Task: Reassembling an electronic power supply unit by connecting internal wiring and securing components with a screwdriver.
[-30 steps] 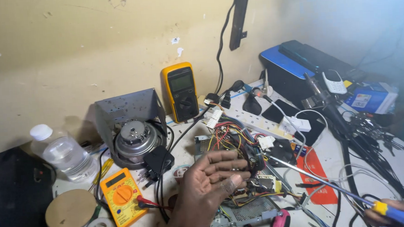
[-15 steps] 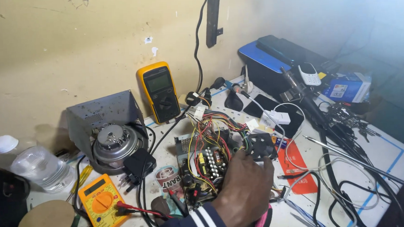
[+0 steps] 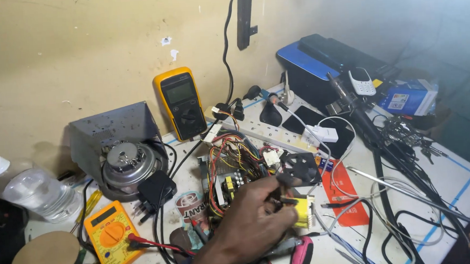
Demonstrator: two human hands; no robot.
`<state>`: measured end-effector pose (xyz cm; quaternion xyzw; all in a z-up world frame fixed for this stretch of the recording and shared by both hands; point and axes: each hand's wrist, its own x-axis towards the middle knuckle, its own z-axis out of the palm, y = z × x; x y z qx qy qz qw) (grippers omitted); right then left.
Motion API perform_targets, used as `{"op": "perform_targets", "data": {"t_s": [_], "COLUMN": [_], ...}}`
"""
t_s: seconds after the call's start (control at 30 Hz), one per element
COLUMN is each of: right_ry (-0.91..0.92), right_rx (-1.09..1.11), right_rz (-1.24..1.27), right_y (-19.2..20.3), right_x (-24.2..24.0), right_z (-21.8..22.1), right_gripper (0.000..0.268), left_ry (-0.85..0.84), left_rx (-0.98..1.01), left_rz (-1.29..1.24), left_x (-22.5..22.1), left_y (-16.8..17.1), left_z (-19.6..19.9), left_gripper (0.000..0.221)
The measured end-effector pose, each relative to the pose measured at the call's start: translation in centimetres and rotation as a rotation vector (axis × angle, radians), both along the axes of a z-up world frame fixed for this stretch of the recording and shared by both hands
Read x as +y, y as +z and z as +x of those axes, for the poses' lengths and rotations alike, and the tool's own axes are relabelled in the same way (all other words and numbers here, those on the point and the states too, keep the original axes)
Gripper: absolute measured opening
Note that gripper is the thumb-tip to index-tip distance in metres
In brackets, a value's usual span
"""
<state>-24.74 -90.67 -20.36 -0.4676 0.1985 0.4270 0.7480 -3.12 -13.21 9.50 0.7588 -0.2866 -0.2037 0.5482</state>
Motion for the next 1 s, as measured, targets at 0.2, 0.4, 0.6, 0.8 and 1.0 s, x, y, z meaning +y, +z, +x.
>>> {"op": "perform_targets", "data": {"t_s": [0.2, 0.4, 0.6, 0.8, 1.0], "right_ry": [0.048, -0.849, -0.896, -0.789, -0.804], "right_rx": [-0.169, -0.730, -0.922, -0.949, -0.978], "right_rz": [0.136, -1.166, -1.290, -1.299, -1.369], "right_y": [-0.2, 25.5, 29.4, 30.2, 30.8], "right_x": [13.6, 51.1, 57.9, 59.0, 60.0], "right_z": [6.2, 7.6, 10.0, 11.1, 11.3], "right_gripper": [0.047, 0.029, 0.027, 0.020, 0.035], "left_ry": [0.198, 0.460, 0.404, 0.260, 0.257], "left_rx": [0.241, 0.176, 0.252, 0.201, 0.219], "left_rz": [-0.382, -0.460, -0.248, -0.223, -0.218], "left_x": [4.7, 6.0, 6.3, 6.6, 6.6], "left_y": [-0.2, -2.0, -3.9, -5.6, -5.2], "left_z": [0.2, -1.5, -1.7, -1.2, -0.8], "left_gripper": [0.043, 0.039, 0.041, 0.044, 0.043]}}
